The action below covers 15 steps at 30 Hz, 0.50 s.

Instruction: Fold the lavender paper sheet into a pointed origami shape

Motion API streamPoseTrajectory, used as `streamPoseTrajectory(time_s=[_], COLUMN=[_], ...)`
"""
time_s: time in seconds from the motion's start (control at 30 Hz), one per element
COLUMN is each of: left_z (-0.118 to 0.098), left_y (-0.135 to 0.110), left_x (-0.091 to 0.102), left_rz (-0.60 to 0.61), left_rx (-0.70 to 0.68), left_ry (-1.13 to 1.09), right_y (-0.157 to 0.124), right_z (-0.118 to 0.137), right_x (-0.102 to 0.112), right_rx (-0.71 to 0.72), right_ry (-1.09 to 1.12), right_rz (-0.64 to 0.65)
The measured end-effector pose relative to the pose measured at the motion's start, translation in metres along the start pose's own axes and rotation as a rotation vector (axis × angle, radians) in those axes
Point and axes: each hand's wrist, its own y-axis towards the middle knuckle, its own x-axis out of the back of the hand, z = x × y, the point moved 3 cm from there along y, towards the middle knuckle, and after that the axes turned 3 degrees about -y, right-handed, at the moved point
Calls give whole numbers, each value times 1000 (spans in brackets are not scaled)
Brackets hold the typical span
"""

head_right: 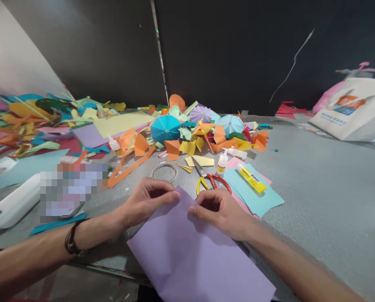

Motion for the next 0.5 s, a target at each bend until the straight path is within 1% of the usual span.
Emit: streamPoseTrajectory(time_s=[0.17,0.27,0.37,0.43,0.5], left_z=[7,6,3,0,-3], left_y=[3,3,3,5,10], left_x=[2,1,1,6,17], left_rz=[47,55,37,18,-14], left_rx=[41,34,11,-3,-18], left_ry=[-47,-34,-17,-8,14], right_y=[-1,-1,0,0,0], right_z=[0,2,4,4,5], right_x=[-2,-3,-1,1,4], right_rx=[-2,-9,-23,-49,-91], right_ry=[-31,-38,-40,-53,-73], right_rz=[11,9,18,39,44])
